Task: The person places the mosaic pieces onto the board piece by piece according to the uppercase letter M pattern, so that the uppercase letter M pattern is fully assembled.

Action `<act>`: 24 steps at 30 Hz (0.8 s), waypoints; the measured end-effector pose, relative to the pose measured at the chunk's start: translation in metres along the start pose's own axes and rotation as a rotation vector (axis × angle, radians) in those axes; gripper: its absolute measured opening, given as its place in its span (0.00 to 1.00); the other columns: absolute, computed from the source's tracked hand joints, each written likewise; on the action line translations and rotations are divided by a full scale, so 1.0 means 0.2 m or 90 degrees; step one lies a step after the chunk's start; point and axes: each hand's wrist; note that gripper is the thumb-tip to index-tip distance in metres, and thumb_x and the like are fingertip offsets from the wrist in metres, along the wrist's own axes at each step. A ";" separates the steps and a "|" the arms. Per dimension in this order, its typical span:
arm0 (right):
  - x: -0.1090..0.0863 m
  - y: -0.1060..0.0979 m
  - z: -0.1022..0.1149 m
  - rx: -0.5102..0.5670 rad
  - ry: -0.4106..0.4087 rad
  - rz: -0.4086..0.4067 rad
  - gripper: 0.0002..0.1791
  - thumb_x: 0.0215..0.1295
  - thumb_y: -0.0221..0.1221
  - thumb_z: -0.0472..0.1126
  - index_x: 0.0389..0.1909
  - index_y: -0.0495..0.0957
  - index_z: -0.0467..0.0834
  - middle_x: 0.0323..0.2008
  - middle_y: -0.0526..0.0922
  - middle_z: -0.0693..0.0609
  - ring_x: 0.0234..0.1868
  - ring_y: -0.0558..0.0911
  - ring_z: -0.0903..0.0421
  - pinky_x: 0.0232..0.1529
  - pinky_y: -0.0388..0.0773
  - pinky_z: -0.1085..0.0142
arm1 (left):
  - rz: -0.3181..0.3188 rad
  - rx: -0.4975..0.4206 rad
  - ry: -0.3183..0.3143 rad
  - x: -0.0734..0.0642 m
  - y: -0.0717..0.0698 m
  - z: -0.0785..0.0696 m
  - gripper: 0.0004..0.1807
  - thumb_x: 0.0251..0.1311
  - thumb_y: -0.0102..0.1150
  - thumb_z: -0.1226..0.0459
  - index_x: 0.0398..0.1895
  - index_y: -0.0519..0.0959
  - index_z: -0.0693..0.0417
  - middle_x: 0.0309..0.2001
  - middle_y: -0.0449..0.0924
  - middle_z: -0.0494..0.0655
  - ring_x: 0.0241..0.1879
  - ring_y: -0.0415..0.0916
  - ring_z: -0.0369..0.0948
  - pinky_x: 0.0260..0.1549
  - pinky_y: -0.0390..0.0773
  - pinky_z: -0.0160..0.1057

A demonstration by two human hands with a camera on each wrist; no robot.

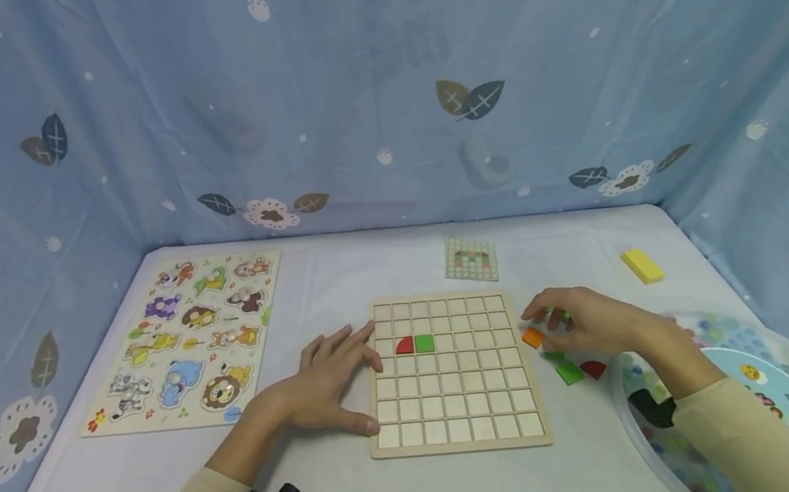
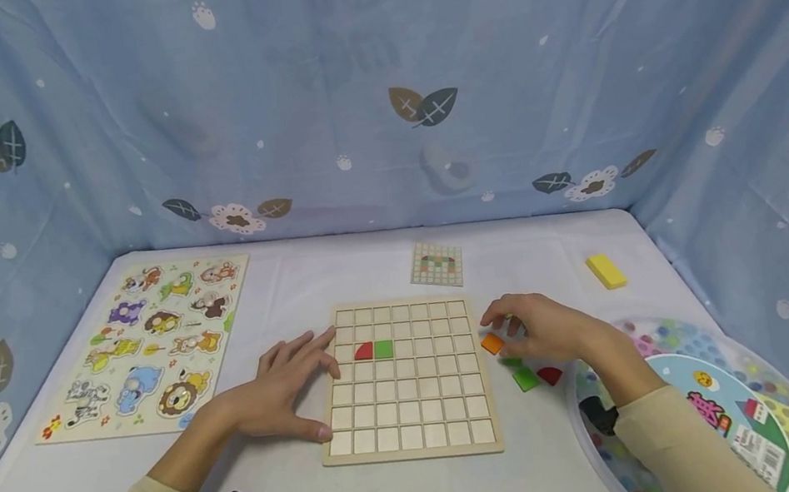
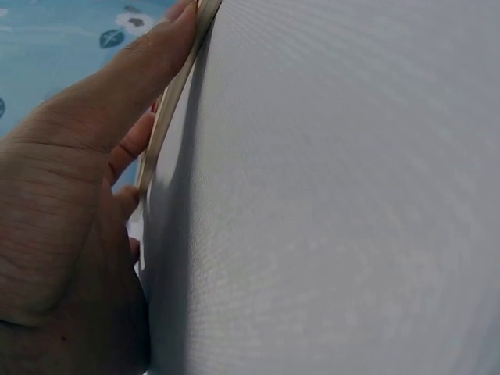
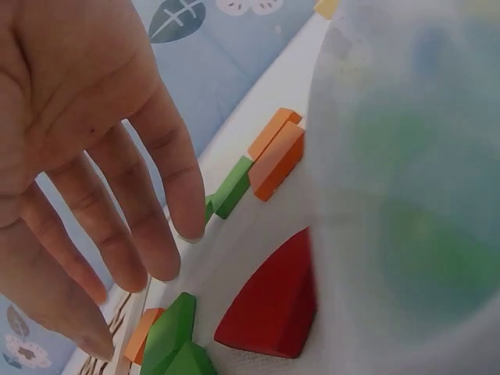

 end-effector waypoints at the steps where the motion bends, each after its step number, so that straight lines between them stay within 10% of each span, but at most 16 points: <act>1: 0.00 0.00 0.00 0.001 0.003 0.002 0.20 0.65 0.70 0.38 0.57 0.79 0.43 0.49 0.84 0.53 0.47 0.80 0.51 0.42 0.82 0.64 | 0.000 0.001 0.000 0.00 0.00 0.00 0.41 0.46 0.71 0.31 0.58 0.66 0.34 0.85 0.36 0.46 0.82 0.31 0.58 0.72 0.32 0.70; 24: 0.10 0.03 0.01 -0.012 -0.021 0.035 0.19 0.62 0.69 0.30 0.53 0.80 0.42 0.42 0.82 0.54 0.41 0.81 0.56 0.40 0.82 0.65 | -0.001 0.002 -0.003 0.00 0.00 -0.01 0.39 0.47 0.72 0.32 0.58 0.67 0.33 0.85 0.37 0.46 0.82 0.32 0.57 0.72 0.32 0.69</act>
Point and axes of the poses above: each hand's wrist, its own x-axis towards the middle knuckle, its own y-axis out of the palm, z = x × y
